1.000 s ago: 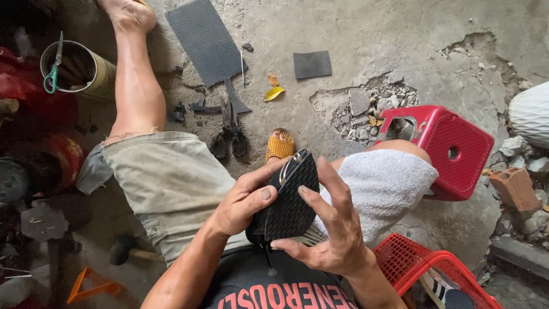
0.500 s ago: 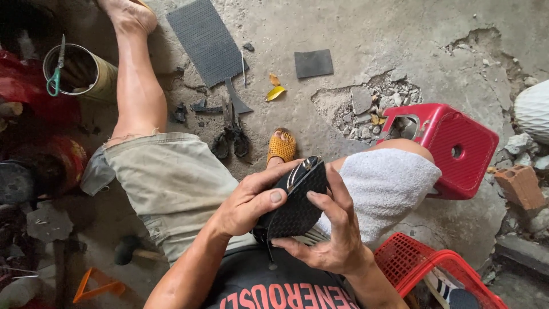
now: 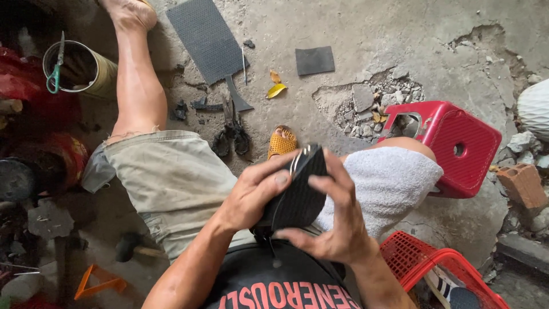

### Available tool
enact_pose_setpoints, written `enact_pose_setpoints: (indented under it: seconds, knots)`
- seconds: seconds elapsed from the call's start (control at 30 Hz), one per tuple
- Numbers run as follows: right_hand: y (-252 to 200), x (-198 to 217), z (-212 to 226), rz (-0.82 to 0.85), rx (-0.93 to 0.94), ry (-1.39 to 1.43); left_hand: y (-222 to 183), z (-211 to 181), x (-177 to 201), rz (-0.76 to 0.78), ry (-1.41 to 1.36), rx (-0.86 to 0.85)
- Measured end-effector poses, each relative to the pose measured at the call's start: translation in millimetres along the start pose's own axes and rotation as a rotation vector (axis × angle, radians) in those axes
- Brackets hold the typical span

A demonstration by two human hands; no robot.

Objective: Cutting a piece of rubber material with scissors and fitting it to shoe components for repair.

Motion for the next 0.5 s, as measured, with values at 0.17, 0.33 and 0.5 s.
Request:
enact_pose_setpoints:
  seconds: [0.17, 0.33, 0.5]
  knots:
    - [31, 0, -14, 0.103, -0.085, 0.110, 20, -4, -1, -0.098, -0.049, 0.090]
    - [39, -2, -14, 0.156, -0.113, 0.164, 24, -10, 0, -0.093, -0.134, 0.018]
    - [38, -8, -21, 0.164, -0.243, 0.205, 29, 1, 3, -0.090, -0.160, 0.103]
Point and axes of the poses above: each hand's wrist, its own y-axis towards the middle knuckle, its own x-axis out of the back of the hand, z = x × y, the point moved 7 cm from there along y, towards the middle knuckle, and after that the axes turned 10 degrees about -z, right-handed, at the moved point
